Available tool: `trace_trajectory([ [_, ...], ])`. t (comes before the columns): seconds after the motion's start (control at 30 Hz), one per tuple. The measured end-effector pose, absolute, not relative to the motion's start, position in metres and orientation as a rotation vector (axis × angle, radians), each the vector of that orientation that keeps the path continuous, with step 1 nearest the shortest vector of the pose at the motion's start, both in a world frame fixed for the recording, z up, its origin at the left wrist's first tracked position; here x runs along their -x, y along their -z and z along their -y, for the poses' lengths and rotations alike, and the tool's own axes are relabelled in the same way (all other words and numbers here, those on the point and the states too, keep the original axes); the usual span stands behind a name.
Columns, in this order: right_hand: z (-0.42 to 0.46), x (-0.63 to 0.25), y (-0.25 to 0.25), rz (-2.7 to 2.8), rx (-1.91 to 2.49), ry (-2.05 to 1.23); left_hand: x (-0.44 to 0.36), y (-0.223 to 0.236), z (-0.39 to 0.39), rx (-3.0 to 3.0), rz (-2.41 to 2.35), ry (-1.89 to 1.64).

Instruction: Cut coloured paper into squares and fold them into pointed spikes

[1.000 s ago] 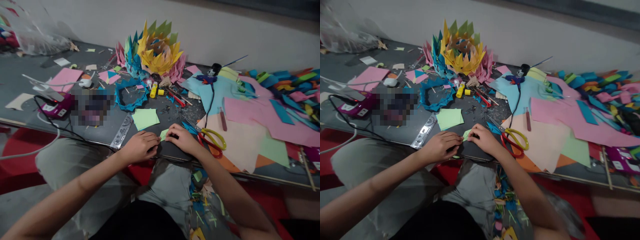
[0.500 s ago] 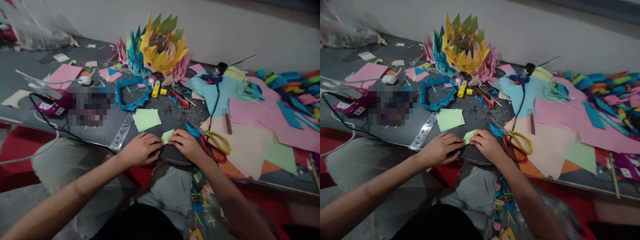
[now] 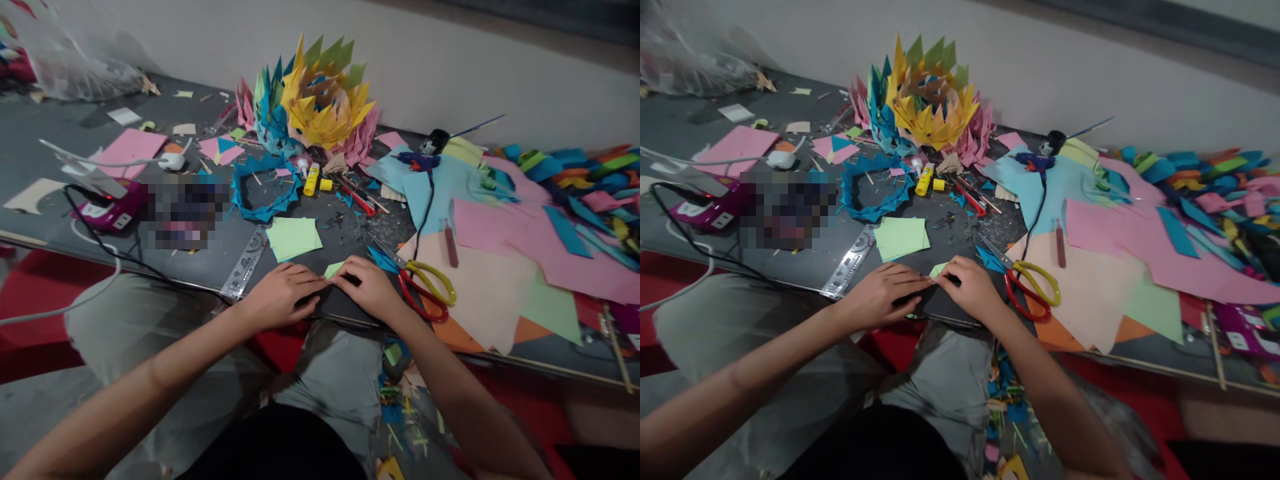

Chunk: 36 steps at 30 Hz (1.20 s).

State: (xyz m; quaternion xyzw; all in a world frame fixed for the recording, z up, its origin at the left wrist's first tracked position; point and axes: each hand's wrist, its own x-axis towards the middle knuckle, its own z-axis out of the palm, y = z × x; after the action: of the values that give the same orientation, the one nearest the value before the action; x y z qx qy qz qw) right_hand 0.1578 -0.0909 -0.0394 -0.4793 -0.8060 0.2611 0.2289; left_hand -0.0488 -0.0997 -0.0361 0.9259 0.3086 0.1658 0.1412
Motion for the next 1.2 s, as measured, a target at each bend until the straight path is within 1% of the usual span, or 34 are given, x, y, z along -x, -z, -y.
trace_trajectory([
  [0.13,0.086,-0.154,0.038,2.198,1.452,-0.757,0.049,0.039,0.099,-2.702,-0.871,-0.489],
  [0.33,0.080,-0.154,0.038,2.176,1.503,-0.839,0.049,0.037,0.101,-2.660,-0.850,-0.478],
  [0.53,0.080,-0.165,0.036,2.229,1.317,-0.959,0.051,0.035,0.099,-2.554,-0.879,-0.509],
  [0.67,0.081,-0.164,0.034,2.268,1.358,-0.891,0.050,0.036,0.098,-2.621,-0.867,-0.473],
  [0.93,0.082,-0.155,0.034,2.395,1.470,-0.699,0.048,0.042,0.100,-2.754,-0.817,-0.534],
  [1.2,0.081,-0.151,0.034,2.433,1.521,-0.669,0.045,0.040,0.104,-2.751,-0.881,-0.503],
])
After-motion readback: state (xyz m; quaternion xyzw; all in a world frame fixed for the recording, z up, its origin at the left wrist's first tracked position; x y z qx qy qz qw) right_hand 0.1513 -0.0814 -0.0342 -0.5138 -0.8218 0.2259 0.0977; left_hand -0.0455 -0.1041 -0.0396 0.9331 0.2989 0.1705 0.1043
